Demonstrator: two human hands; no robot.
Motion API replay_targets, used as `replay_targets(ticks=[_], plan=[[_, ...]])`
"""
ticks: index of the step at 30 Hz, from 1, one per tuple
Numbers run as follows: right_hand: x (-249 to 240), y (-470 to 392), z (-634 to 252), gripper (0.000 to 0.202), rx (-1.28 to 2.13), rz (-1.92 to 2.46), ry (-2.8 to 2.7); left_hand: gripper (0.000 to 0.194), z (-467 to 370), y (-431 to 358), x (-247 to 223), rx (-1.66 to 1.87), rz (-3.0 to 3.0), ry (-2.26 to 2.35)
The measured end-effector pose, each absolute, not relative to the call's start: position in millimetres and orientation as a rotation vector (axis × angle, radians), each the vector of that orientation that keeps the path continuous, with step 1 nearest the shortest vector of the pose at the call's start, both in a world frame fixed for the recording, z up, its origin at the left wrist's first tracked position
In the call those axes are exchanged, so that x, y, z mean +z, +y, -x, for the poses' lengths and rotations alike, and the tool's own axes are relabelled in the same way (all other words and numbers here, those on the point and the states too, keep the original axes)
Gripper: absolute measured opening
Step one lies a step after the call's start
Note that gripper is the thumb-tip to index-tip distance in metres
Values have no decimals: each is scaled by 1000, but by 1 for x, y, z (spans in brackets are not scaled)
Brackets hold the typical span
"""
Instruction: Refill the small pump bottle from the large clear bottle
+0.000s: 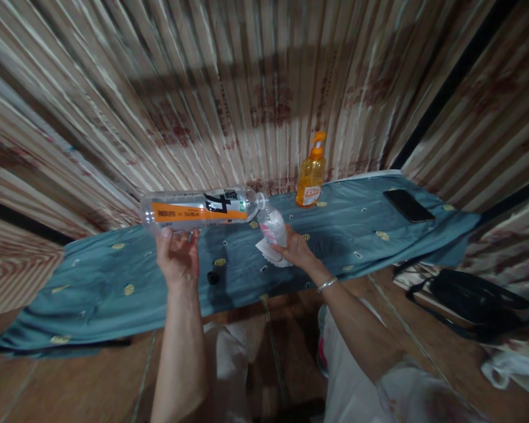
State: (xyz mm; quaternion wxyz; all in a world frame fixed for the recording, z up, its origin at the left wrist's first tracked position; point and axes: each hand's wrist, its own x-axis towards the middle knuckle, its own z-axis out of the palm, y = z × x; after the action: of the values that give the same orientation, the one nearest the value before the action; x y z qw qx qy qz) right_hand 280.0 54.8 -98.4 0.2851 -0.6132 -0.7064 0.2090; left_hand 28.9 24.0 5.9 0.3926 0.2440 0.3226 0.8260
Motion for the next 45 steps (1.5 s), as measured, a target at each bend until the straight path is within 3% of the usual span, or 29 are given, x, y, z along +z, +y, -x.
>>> replay_targets(ticks=[45], plan=[[-98,53,-281,57,523,1658,-1914,44,-29,21,4,2101,-658,855]])
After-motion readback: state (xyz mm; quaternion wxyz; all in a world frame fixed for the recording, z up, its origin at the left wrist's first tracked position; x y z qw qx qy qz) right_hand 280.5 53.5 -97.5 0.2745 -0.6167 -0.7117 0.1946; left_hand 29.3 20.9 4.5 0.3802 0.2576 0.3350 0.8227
